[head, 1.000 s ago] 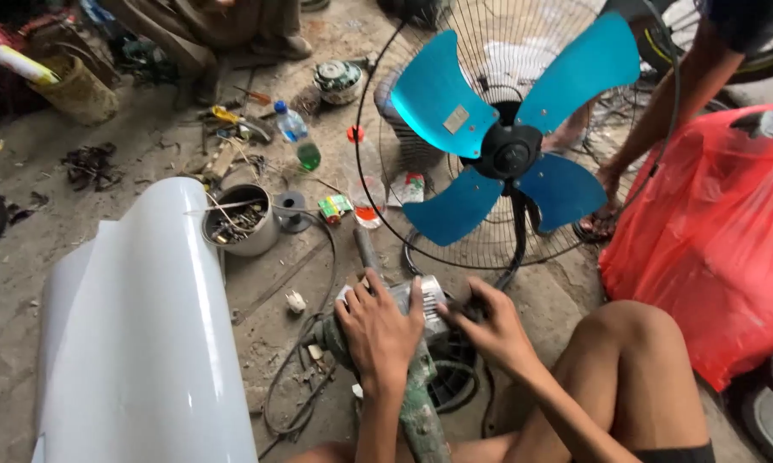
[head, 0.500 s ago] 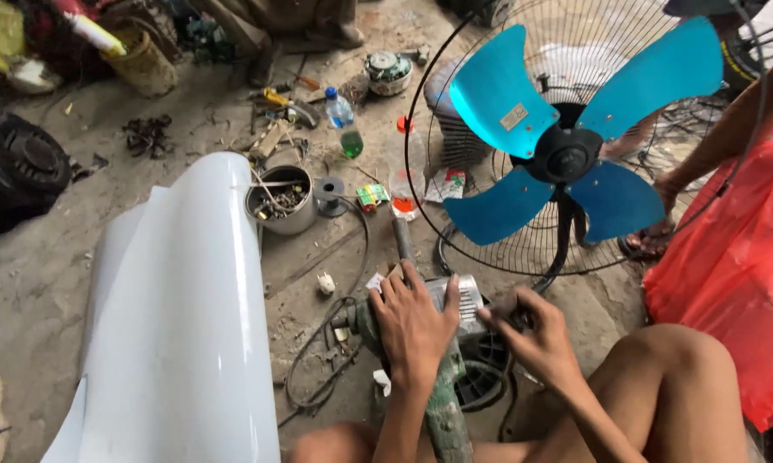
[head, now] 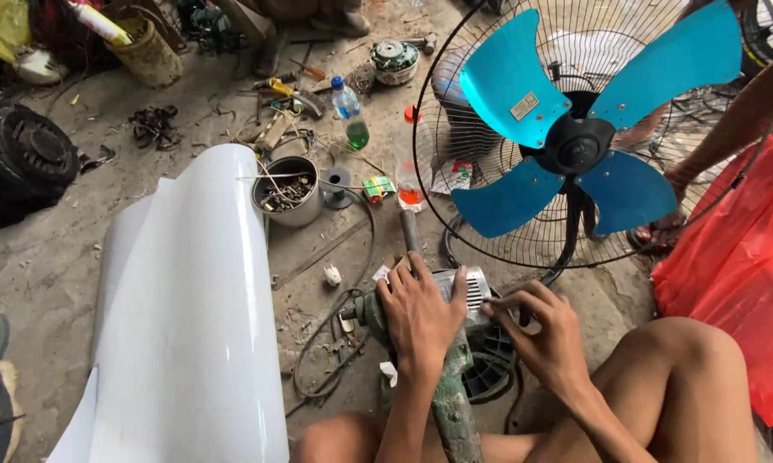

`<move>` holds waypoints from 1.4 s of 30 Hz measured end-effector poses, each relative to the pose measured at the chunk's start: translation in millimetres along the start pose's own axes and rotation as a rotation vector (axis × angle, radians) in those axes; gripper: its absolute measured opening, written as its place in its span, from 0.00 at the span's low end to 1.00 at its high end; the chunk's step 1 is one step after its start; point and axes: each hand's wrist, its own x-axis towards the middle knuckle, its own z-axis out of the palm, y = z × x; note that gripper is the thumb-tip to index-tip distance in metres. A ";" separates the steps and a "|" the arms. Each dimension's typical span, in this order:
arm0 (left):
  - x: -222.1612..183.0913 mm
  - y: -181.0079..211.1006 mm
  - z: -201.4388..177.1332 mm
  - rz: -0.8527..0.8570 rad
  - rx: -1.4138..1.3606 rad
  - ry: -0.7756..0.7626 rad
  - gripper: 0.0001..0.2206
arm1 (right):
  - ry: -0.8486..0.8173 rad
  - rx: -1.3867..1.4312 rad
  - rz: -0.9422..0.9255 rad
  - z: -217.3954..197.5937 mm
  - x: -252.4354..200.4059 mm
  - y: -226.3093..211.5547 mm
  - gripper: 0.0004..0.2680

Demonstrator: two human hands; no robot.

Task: Inspecting and repairing the internal components of a handheld power tool while sitting on the floor.

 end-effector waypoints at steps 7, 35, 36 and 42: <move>-3.5 -0.8 0.9 0.022 0.002 0.032 0.50 | -0.001 -0.081 -0.031 4.5 -0.3 13.1 0.07; -0.5 0.0 -6.1 0.024 0.017 0.034 0.51 | -0.084 -0.086 -0.047 -11.0 8.7 12.3 0.08; 0.0 -0.3 -6.8 0.022 0.019 0.027 0.51 | -0.097 -0.065 -0.035 -11.0 9.1 12.6 0.08; 3.3 -2.1 -1.5 0.014 0.045 0.012 0.51 | -0.104 -0.066 -0.055 -6.0 24.0 7.5 0.11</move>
